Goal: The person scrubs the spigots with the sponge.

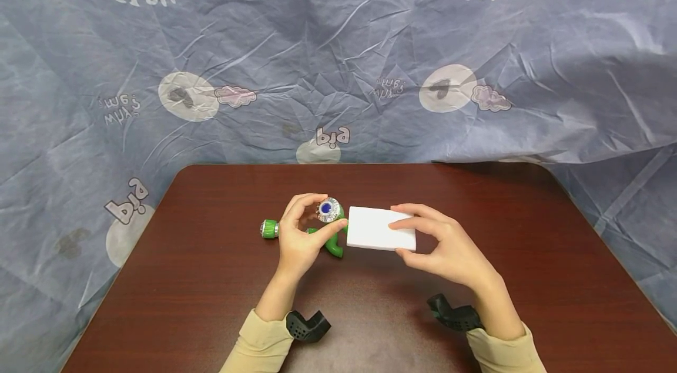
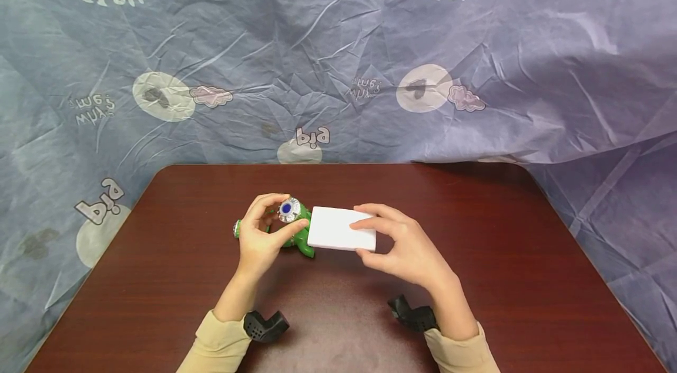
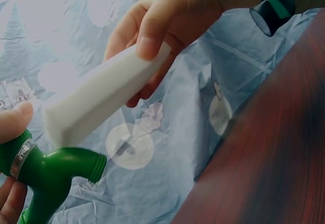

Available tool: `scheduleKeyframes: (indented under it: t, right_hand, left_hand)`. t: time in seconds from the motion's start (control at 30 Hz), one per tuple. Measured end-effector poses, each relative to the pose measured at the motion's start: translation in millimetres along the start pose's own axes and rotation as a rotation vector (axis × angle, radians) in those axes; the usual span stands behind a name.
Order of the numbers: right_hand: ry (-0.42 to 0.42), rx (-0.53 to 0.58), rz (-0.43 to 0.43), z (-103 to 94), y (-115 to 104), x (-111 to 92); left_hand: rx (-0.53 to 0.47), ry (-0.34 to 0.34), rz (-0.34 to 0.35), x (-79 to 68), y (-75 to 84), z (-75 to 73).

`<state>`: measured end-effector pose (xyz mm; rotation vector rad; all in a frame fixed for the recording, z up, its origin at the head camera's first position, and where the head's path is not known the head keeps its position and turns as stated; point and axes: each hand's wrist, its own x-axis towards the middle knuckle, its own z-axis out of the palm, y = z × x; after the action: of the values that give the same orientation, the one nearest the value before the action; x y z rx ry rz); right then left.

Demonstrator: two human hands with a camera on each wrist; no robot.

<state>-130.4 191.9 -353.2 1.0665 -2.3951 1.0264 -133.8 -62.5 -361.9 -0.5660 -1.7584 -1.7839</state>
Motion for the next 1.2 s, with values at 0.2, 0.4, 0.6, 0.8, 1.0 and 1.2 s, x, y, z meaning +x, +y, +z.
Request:
scheduleKeyframes:
  t: [0.2,0.4,0.6,0.8,1.0,1.2]
  right_hand:
    - [-0.048,0.001,-0.018,4.1,0,1]
    - [0.018,-0.106,0.018,-0.9,5,-1]
    - [0.145,-0.084,0.07,-4.8,4,-1]
    - [0.254,-0.016,0.036,-3.5,-11,7]
    - [0.303,0.041,-0.061,-0.5,-30,16]
    - [0.237,0.026,-0.055,9.7,-14,10]
  left_hand:
    - [-0.022,0.024,-0.009,-0.3,-0.1,0.7]
    - [-0.031,0.03,0.005,-0.8,-0.6,1.0]
    - [0.024,0.01,-0.028,-1.5,2.0,1.6]
    - [0.038,-0.038,-0.05,-3.2,3.6,3.2]
    - [0.08,-0.057,0.008,-3.7,5.7,5.4]
    - [0.101,-0.087,0.017,-4.7,6.4,7.5]
